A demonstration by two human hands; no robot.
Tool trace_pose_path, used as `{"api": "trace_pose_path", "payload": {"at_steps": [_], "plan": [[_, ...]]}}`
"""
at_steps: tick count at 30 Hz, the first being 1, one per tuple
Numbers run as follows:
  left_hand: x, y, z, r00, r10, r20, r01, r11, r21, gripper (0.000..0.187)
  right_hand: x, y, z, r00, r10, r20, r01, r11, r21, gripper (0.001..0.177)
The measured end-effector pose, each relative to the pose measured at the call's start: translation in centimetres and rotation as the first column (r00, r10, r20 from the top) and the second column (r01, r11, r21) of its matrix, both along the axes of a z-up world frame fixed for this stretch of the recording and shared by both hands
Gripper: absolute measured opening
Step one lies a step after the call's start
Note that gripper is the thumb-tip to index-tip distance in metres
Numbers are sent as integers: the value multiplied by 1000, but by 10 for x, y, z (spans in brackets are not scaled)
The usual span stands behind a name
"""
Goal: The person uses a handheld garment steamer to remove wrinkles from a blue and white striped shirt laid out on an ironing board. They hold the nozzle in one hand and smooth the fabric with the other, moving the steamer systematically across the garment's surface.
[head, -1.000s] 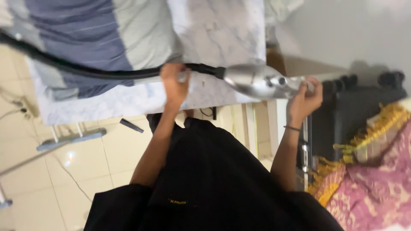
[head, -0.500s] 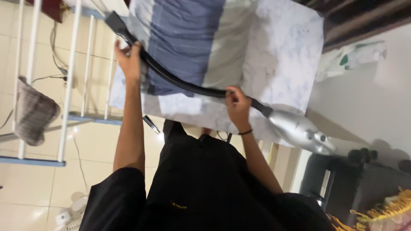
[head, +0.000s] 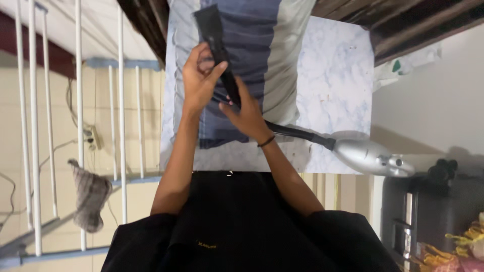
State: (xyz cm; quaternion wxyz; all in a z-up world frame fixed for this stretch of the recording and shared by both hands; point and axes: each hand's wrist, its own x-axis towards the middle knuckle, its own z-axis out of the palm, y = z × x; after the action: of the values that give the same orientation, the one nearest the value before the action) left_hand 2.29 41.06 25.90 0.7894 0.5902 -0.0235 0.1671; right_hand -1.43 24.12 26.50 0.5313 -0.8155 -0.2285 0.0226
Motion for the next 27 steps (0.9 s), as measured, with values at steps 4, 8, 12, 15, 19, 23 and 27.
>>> {"api": "trace_pose_path", "payload": {"at_steps": [4,8,12,15,19,23,27], "plan": [[62,-25,18,992,-96,76,89,992,90,53,50,-10,26,979,-201,-39,202,979,41,72],[114,-46,22,993,-98,64,71,940,333,46,97,-14,42,863,-317,394,297,948,113,65],[137,-51,-1,986,84,142,-163,622,766,37,134,-33,45,828,-483,286,504,864,0,67],[122,-51,-28,997,44,58,-72,509,858,62,157,-51,49,798,-449,402,474,880,40,69],[109,-45,-55,997,-43,69,-54,293,955,87,172,-62,52,899,-437,-10,434,889,147,66],[116,-50,-67,996,-24,85,-76,261,962,84,179,-64,54,938,-319,-135,341,918,201,68],[113,-48,-71,998,-17,54,-47,265,963,77,165,-45,41,896,-368,-249,392,918,55,66]]}}
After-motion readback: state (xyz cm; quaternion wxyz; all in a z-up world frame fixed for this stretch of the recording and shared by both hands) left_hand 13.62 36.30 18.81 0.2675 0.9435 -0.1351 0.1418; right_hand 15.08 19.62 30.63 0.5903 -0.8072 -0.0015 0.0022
